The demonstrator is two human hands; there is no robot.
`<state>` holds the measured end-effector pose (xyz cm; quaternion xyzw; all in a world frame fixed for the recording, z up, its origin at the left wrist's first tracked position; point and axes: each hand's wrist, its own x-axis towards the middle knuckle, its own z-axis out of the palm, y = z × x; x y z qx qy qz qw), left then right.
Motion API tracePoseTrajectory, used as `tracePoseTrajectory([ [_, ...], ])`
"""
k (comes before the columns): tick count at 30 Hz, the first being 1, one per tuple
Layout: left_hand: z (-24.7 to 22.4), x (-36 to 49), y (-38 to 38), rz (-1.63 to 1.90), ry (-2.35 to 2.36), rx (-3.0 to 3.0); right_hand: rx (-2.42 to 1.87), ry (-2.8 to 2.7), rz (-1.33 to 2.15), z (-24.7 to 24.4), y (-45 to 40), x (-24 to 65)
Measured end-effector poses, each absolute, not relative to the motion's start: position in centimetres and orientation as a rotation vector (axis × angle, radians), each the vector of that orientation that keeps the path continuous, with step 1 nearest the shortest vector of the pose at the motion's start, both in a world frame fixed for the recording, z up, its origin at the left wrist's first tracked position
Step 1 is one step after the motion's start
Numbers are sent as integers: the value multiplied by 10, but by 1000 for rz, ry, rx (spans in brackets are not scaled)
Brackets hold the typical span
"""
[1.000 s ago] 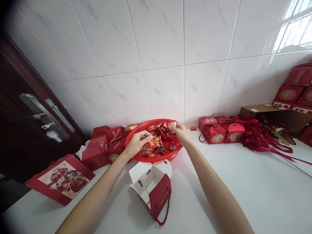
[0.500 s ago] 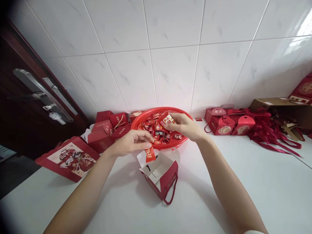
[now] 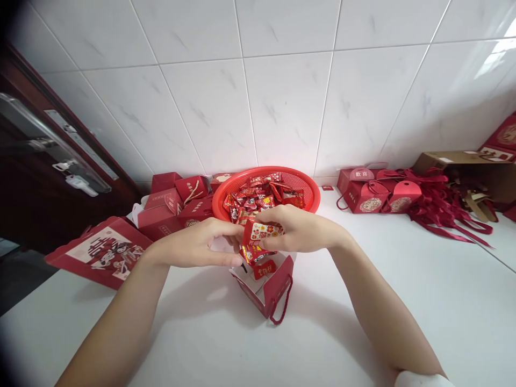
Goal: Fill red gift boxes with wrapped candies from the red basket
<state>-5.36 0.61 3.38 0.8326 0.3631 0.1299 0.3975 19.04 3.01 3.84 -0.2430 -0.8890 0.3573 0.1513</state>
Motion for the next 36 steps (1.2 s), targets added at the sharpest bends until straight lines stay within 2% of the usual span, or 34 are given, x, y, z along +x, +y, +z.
tracePoseTrajectory([
  [8, 20, -36, 2, 341, 973, 2191, -758, -2587, 1081, 34, 31, 186],
  [15, 23, -39, 0, 249, 1020, 2198, -718, -2593, 962, 36, 34, 192],
  [23, 43, -48, -13, -168, 1135, 2305, -761, -2514, 1117, 36, 31, 189],
  [30, 40, -52, -13, -269, 1296, 2236, -719, -2626, 1292, 18, 27, 168],
  [36, 38, -53, -14, -280, 1318, 2187, -962, -2727, 970, 23, 22, 170],
])
